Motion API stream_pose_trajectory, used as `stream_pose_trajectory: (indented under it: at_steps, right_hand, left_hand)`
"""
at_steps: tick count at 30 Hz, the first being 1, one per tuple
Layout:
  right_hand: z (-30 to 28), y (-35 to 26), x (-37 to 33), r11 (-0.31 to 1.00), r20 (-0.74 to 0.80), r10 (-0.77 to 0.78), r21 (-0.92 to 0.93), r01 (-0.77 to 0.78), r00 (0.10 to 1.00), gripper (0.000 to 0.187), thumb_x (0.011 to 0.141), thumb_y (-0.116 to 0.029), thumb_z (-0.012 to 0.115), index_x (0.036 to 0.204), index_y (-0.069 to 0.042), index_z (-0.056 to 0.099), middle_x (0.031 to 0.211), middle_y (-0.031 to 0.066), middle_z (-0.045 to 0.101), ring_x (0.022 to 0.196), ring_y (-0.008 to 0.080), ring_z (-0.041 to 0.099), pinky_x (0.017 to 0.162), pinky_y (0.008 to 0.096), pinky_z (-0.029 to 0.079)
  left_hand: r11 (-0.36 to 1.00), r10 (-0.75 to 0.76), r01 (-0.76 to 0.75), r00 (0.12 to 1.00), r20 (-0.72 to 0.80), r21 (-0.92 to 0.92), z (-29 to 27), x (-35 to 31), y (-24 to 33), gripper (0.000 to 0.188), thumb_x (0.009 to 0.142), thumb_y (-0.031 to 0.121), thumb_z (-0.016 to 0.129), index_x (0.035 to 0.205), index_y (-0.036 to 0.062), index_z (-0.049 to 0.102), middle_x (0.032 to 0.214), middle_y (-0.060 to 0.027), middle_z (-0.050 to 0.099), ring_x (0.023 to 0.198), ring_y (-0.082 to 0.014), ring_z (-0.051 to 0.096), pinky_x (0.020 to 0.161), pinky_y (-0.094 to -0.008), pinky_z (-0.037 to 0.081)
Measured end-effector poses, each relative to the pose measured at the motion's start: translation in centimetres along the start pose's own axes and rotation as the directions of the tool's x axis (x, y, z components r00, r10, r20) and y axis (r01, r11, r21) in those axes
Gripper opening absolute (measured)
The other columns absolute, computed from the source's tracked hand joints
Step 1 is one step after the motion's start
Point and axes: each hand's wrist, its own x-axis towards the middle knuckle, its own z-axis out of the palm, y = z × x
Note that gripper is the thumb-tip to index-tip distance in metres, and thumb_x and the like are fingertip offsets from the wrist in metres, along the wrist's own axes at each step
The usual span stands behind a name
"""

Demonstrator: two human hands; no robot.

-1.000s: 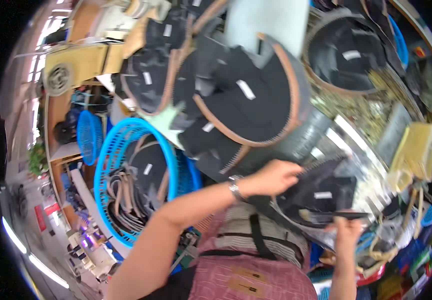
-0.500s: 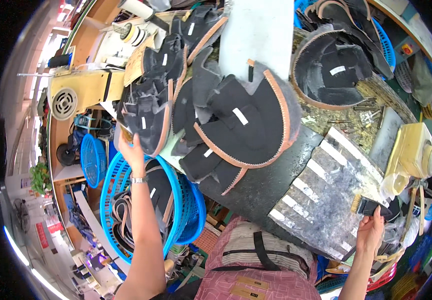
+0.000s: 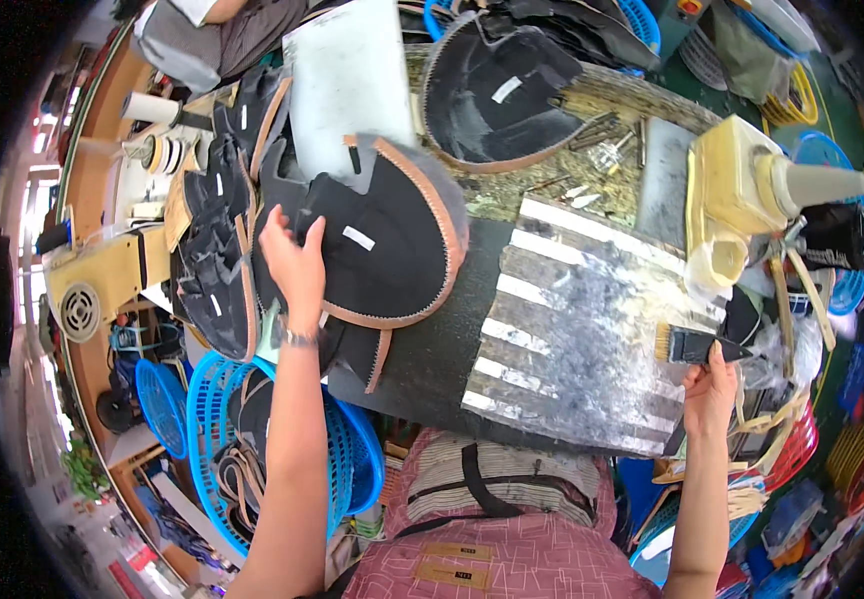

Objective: The person repeatedly applies glue from a yellow dispenser to the edges of black shoe parts with brown borders. They use a brush to spread the glue evenly along the edges, then place each treated part into a blue basket. The process is repeated for multiple shoe parts throughout the clip.

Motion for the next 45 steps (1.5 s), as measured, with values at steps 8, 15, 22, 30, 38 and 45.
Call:
stream_pose_trajectory:
  at_steps: [8, 15, 22, 30, 38, 45]
  right_hand:
    - [-0.1, -0.2, -0.1, 0.999, 0.048, -0.052, -0.006, 0.053, 0.997, 0.013, 0.086, -0.019, 0.055, 0.090, -0.007, 0.052, 0.075, 0.0012, 0.058, 0.051, 0.0096, 0.049, 0.046, 0.0227, 0.040]
    - [-1.6, -6.0, 2.6, 0.860, 0.099, -0.315, -0.391, 0.328, 0.944, 0.022, 0.084, -0.011, 0.056, 0.102, 0.001, 0.051, 0.080, 0.0089, 0.061, 0.066, 0.0149, 0.061, 0.057, 0.0250, 0.049]
    - [1.3, -7.5, 9.3, 0.290, 0.432, -0.599, -0.668, 0.686, 0.674, 0.014, 0.080, -0.012, 0.061, 0.083, 0.002, 0.061, 0.066, 0.0026, 0.059, 0.055, 0.0091, 0.052, 0.053, 0.0218, 0.042]
    - [-2.9, -6.6, 10.2, 0.929, 0.222, -0.123, -0.316, 0.191, 0.967, 0.018, 0.087, -0.021, 0.053, 0.088, -0.002, 0.052, 0.069, 0.0063, 0.060, 0.050, 0.0101, 0.056, 0.047, 0.0217, 0.046]
    - [7.3, -1.8, 4.8, 0.624, 0.774, 0.117, -0.545, 0.560, 0.623, 0.016, 0.062, -0.006, 0.061, 0.072, -0.003, 0.049, 0.079, 0.0070, 0.055, 0.075, 0.0149, 0.051, 0.071, 0.0278, 0.041]
    - [9.7, -1.4, 7.6, 0.356, 0.813, 0.014, -0.548, 0.757, 0.583, 0.019, 0.063, -0.016, 0.058, 0.074, -0.002, 0.052, 0.067, 0.0095, 0.055, 0.058, 0.0208, 0.055, 0.055, 0.0304, 0.045]
  left_hand:
    - [0.901, 0.158, -0.065, 0.970, 0.186, -0.430, -4.3, -2.3, 6.0, 0.018, 0.069, -0.001, 0.065, 0.084, 0.0029, 0.056, 0.085, -0.0081, 0.056, 0.082, -0.0194, 0.055, 0.075, -0.0279, 0.043]
    - [0.817, 0.483, 0.175, 0.312, 0.818, -0.549, -16.9, 6.0, 11.1, 0.015, 0.060, 0.003, 0.066, 0.073, 0.0030, 0.060, 0.071, -0.0088, 0.061, 0.066, -0.0171, 0.061, 0.061, -0.0254, 0.046]
    - [0.481, 0.800, 0.095, -0.453, 0.392, -0.872, 0.6, -7.1, 22.7, 0.008, 0.070, 0.008, 0.058, 0.071, 0.0029, 0.052, 0.067, -0.0118, 0.056, 0.067, -0.0265, 0.057, 0.061, -0.0372, 0.044]
    - [0.208, 0.977, -0.786, 0.196, 0.084, -0.582, 3.7, -15.1, 21.9, 0.023, 0.073, 0.012, 0.053, 0.095, 0.0080, 0.057, 0.088, -0.0039, 0.051, 0.084, -0.0184, 0.049, 0.075, -0.0305, 0.041]
    - [0.485, 0.874, -0.537, 0.265, 0.408, -0.690, 1.7, -18.1, 18.5, 0.047, 0.068, 0.025, 0.067, 0.108, 0.0058, 0.053, 0.114, -0.0114, 0.048, 0.105, -0.0276, 0.046, 0.088, -0.0427, 0.038]
    - [0.457, 0.889, -0.539, 0.276, 0.364, -0.708, 2.2, -18.5, 18.3, 0.050, 0.066, 0.028, 0.068, 0.109, 0.0057, 0.053, 0.115, -0.0114, 0.047, 0.104, -0.0279, 0.046, 0.087, -0.0433, 0.038]
